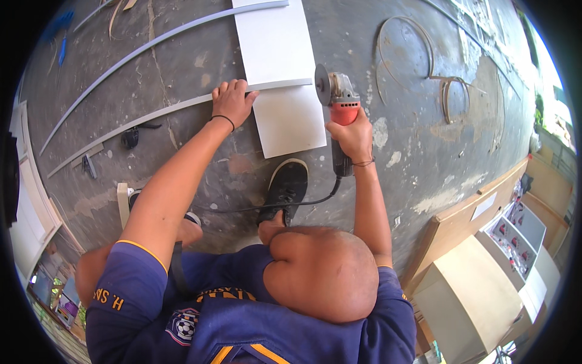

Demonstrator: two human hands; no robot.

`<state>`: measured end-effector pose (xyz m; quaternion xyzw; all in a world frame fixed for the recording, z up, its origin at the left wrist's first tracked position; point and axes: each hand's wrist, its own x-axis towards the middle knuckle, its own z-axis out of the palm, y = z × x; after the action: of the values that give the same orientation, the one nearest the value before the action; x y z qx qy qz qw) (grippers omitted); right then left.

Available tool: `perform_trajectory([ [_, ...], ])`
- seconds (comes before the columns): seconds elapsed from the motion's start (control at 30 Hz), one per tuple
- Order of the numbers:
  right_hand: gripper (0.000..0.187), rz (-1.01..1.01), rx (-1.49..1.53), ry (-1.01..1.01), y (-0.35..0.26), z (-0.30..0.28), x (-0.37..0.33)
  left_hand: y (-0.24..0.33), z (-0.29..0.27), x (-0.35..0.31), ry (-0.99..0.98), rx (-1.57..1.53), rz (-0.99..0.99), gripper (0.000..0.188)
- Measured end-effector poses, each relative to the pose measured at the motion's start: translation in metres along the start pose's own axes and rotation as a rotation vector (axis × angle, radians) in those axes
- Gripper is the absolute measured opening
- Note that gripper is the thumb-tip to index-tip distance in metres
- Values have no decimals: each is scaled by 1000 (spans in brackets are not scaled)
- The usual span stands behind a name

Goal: The person uses a handheld angle grinder to cut a length of plastic or metal trim strip positioned on a wooden board on the floor, then picks up the cut piece.

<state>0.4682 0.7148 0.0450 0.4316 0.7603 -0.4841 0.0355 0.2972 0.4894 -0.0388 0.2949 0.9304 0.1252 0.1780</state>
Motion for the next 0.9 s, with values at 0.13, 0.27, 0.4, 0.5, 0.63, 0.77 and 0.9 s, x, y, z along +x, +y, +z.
perform_trajectory([
  [0.13, 37, -28, -47, -17, 1, -16, 2, 3, -3, 7, -62, 13, 9, 40],
  [0.27, 42, -14, -118, -28, -14, -27, 2, -1, -9, 13, -178, 13, -11, 43],
  [0.4, 43, 15, -90, -30, -8, -20, 3, 1, -15, 13, -209, 30, -13, 43],
  [0.5, 44, -22, -154, -28, 1, -13, 5, 3, -11, 12, -159, 53, 8, 41],
  [0.63, 38, -24, -157, -6, 7, -4, 5, 1, -8, 10, -121, 42, 26, 40],
  [0.77, 44, 12, -125, 3, 9, 0, 6, 0, -9, 9, -130, 45, 25, 39],
  [0.9, 44, 17, -132, 14, 6, 1, 6, 1, -9, 8, -121, 45, 21, 39],
])
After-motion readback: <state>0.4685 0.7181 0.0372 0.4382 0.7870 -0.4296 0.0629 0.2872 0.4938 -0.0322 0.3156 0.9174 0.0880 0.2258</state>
